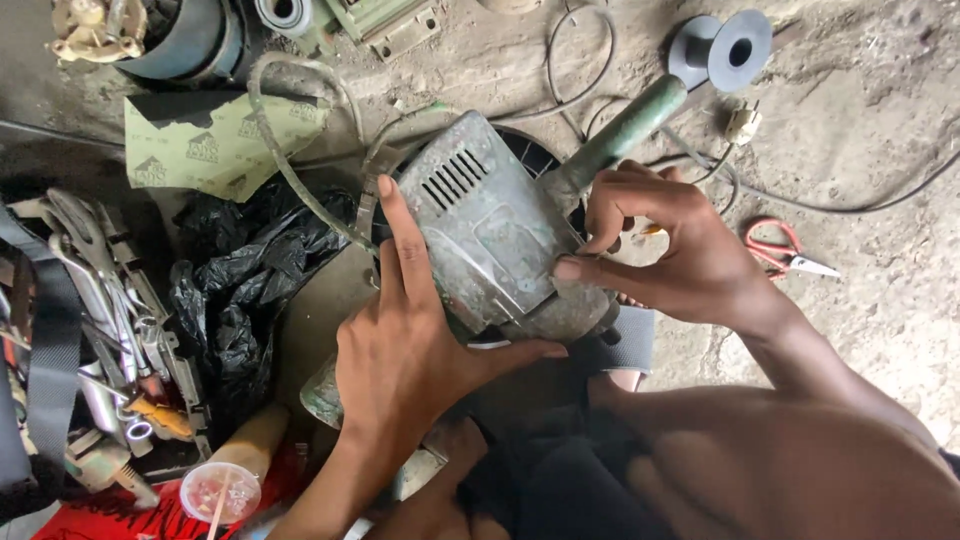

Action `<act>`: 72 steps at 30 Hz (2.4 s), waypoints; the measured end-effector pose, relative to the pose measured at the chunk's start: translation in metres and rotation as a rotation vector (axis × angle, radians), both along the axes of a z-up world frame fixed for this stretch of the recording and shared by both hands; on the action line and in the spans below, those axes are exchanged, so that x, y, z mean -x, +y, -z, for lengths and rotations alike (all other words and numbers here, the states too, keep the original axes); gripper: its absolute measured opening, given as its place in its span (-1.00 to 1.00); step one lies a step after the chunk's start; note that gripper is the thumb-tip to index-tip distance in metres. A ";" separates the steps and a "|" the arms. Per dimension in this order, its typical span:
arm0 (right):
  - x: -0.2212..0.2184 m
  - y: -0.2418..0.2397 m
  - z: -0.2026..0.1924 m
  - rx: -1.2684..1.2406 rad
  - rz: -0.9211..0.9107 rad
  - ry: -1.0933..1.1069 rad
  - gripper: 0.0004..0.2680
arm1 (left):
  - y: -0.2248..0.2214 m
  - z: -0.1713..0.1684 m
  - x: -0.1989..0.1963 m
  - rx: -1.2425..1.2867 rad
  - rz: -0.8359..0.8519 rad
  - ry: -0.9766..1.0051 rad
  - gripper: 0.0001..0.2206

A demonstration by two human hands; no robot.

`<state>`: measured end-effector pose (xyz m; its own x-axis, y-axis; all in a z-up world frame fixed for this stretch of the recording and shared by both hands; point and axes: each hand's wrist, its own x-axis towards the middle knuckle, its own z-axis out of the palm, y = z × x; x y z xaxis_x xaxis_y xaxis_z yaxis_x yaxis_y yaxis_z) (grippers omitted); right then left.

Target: Sanding the exterior surface of a metal device housing using sandpaper to smooth it.

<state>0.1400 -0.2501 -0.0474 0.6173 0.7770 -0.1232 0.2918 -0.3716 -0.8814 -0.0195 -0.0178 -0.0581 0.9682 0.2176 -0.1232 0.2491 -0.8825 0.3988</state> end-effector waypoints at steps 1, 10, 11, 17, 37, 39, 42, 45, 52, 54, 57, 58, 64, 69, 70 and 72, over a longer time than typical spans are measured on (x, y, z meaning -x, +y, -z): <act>0.001 -0.001 0.001 0.005 0.004 0.009 -0.70 | 0.000 -0.001 0.001 0.005 0.004 0.009 0.78; -0.003 0.000 0.007 -0.045 -0.022 0.016 -0.70 | 0.000 0.002 0.001 0.027 -0.008 0.017 0.77; -0.003 0.000 0.008 -0.051 -0.016 0.023 -0.70 | 0.000 0.001 0.001 0.050 -0.017 0.038 0.78; -0.001 -0.001 0.010 -0.050 0.007 0.044 -0.71 | 0.000 0.001 0.000 0.081 -0.044 0.084 0.80; -0.038 0.051 0.009 0.010 0.012 -0.122 -0.87 | 0.003 0.004 -0.004 0.138 -0.073 0.148 0.85; -0.034 0.043 0.006 0.060 0.001 -0.107 -0.86 | 0.003 0.008 -0.003 0.121 -0.061 0.098 0.84; -0.044 0.043 0.006 0.074 -0.017 -0.059 -0.87 | 0.002 0.004 -0.006 0.138 -0.066 0.180 0.88; -0.045 0.045 0.006 0.075 -0.003 -0.043 -0.88 | 0.002 0.003 -0.006 0.169 -0.066 0.224 0.89; -0.053 0.047 0.015 0.003 0.003 -0.050 -0.92 | 0.001 0.005 -0.006 0.138 -0.074 0.170 0.87; -0.052 0.050 0.014 -0.024 -0.026 -0.076 -0.87 | 0.003 0.006 -0.006 0.163 -0.065 0.176 0.87; -0.062 0.047 0.009 0.038 -0.092 -0.075 -0.85 | 0.004 0.005 -0.007 0.179 -0.046 0.128 0.83; -0.066 0.047 0.012 0.038 -0.102 -0.049 -0.85 | 0.007 0.003 -0.006 0.180 -0.057 0.153 0.83; -0.088 0.059 0.013 -0.072 -0.244 0.091 -0.84 | 0.028 0.003 -0.009 0.181 0.070 0.181 0.81; -0.104 0.057 0.032 -0.149 -0.524 0.028 -0.78 | 0.046 0.012 -0.014 0.073 0.191 0.012 0.86; -0.099 0.055 0.031 -0.152 -0.514 0.032 -0.78 | 0.046 0.009 -0.015 0.072 0.201 0.019 0.86; -0.092 0.051 0.030 -0.077 -0.469 0.082 -0.75 | 0.046 0.005 -0.017 0.124 0.175 0.150 0.90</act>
<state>0.2316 -0.1988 -0.0778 0.1890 0.9780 -0.0885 0.3405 -0.1498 -0.9282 -0.0027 0.0281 -0.0628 0.9587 0.0229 -0.2836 0.1616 -0.8642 0.4765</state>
